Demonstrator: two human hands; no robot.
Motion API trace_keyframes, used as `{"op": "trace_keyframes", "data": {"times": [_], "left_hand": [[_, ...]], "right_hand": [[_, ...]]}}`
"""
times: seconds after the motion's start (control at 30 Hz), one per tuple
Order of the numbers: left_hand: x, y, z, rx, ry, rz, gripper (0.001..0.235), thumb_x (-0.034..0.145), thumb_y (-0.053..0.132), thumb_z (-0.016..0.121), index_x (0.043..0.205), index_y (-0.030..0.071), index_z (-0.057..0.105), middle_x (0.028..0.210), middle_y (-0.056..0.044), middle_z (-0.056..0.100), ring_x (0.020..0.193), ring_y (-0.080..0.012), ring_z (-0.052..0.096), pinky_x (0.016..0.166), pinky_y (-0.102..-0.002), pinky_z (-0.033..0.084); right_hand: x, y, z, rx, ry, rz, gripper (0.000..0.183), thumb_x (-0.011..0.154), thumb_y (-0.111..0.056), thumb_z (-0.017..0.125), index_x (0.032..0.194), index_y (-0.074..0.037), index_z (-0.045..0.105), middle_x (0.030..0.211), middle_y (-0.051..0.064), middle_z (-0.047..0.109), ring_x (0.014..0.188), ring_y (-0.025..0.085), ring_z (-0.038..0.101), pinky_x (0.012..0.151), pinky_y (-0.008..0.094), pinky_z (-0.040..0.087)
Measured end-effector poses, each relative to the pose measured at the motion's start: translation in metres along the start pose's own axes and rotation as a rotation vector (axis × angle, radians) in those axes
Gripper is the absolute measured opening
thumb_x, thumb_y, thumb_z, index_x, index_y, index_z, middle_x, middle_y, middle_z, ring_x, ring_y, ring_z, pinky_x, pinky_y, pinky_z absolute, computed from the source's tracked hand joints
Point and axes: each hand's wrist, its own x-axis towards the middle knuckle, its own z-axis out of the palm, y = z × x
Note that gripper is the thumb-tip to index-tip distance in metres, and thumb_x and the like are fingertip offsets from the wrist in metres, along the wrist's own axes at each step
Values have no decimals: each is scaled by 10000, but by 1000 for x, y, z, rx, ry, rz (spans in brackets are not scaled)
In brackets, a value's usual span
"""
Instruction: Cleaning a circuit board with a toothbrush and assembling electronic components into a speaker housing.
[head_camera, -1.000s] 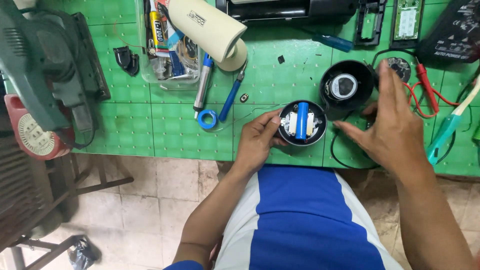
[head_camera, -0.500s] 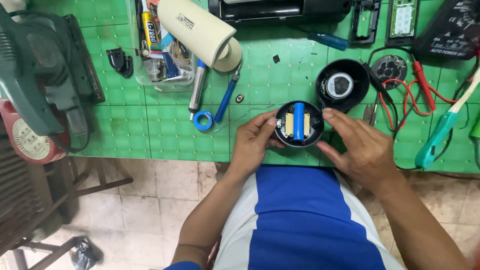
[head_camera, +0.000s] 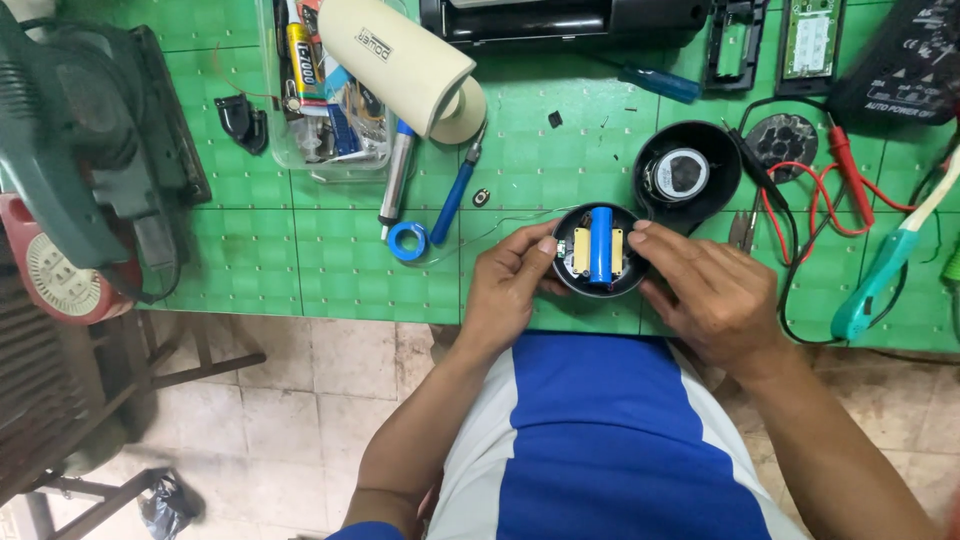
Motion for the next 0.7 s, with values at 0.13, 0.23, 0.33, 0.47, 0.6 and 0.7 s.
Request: {"op": "trace_keyframes", "data": {"times": [0.13, 0.23, 0.33, 0.47, 0.6, 0.7], "left_hand": [[-1, 1, 1, -3, -7, 20, 396, 1009, 272, 610, 1311, 22, 669, 953, -80, 728, 837, -161, 691, 692, -318, 668], [-4, 6, 2, 11, -42, 68, 375, 1031, 259, 595, 1328, 39, 664, 982, -49, 751, 870, -132, 705, 737, -305, 662], [-3, 3, 2, 50, -21, 83, 372, 1025, 268, 604, 1315, 46, 676, 1012, -35, 758, 916, -115, 700, 774, -294, 661], [-2, -2, 2, 21, -18, 92, 382, 1027, 247, 611, 1348, 46, 659, 1125, -57, 748, 948, -117, 690, 822, -282, 634], [-3, 5, 3, 60, -39, 117, 378, 1037, 247, 592, 1363, 64, 648, 1304, -79, 707, 1144, -136, 657, 947, -282, 597], [-4, 8, 3, 67, -46, 121, 379, 1039, 246, 586, 1368, 68, 643, 1328, -88, 699, 1187, -153, 656, 973, -294, 600]], "right_hand": [[-6, 1, 6, -4, 45, 16, 255, 1074, -184, 638, 1235, -10, 733, 1283, 191, 744, 916, 308, 762, 762, 391, 604], [-14, 4, 12, -29, 55, 11, 238, 1079, -171, 631, 1250, -35, 724, 1298, 196, 732, 891, 304, 750, 731, 396, 598], [-16, 4, 12, -64, 66, -8, 282, 1095, -211, 594, 1273, -34, 723, 1303, 208, 736, 922, 304, 768, 713, 376, 589], [-22, 6, 17, -96, 92, -9, 249, 1093, -192, 620, 1268, -52, 727, 1260, 204, 748, 919, 287, 769, 722, 376, 600], [-31, 9, 24, -140, 122, 6, 246, 1033, -30, 725, 1269, -94, 752, 1100, 141, 699, 822, 236, 696, 667, 378, 584], [-33, 9, 27, -142, 127, 15, 232, 1043, -40, 710, 1264, -99, 753, 1052, 122, 685, 796, 235, 676, 660, 379, 579]]}}
